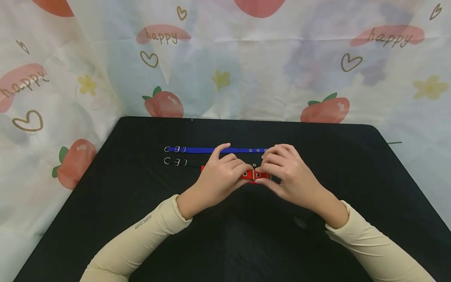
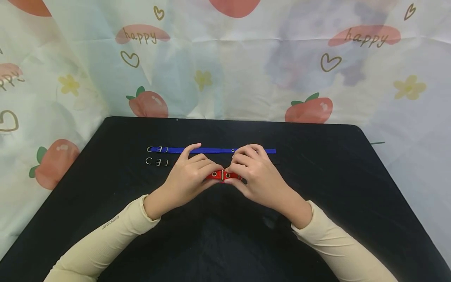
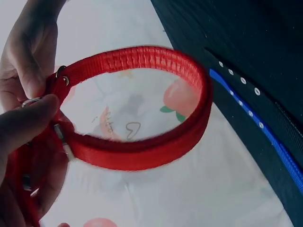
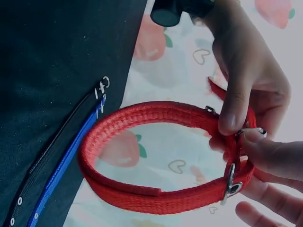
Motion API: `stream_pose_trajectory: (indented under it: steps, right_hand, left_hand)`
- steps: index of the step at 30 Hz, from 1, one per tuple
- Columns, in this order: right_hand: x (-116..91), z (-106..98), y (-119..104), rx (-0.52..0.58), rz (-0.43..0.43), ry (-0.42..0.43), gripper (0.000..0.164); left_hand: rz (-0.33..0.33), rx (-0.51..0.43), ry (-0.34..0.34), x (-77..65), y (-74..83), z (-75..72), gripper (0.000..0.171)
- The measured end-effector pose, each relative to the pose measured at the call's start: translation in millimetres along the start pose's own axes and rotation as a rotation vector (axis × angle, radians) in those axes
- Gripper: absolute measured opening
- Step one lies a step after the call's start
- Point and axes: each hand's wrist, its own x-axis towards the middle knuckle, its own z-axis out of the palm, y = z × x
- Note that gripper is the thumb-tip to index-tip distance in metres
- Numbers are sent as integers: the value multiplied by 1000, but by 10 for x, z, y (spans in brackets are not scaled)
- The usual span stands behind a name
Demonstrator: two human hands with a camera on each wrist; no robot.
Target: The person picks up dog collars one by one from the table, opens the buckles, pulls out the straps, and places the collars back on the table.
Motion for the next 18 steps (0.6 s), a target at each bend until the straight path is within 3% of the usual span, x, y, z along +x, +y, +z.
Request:
stream_pose_trajectory:
  steps: [10, 18]
  right_hand:
    - [1, -47, 45, 112, 69, -18, 46]
    - [23, -7, 3, 55, 4, -21, 37]
  left_hand:
    - [-75, -133, 9, -35, -5, -37, 26]
    - [-51, -114, -5, 6, -4, -35, 32]
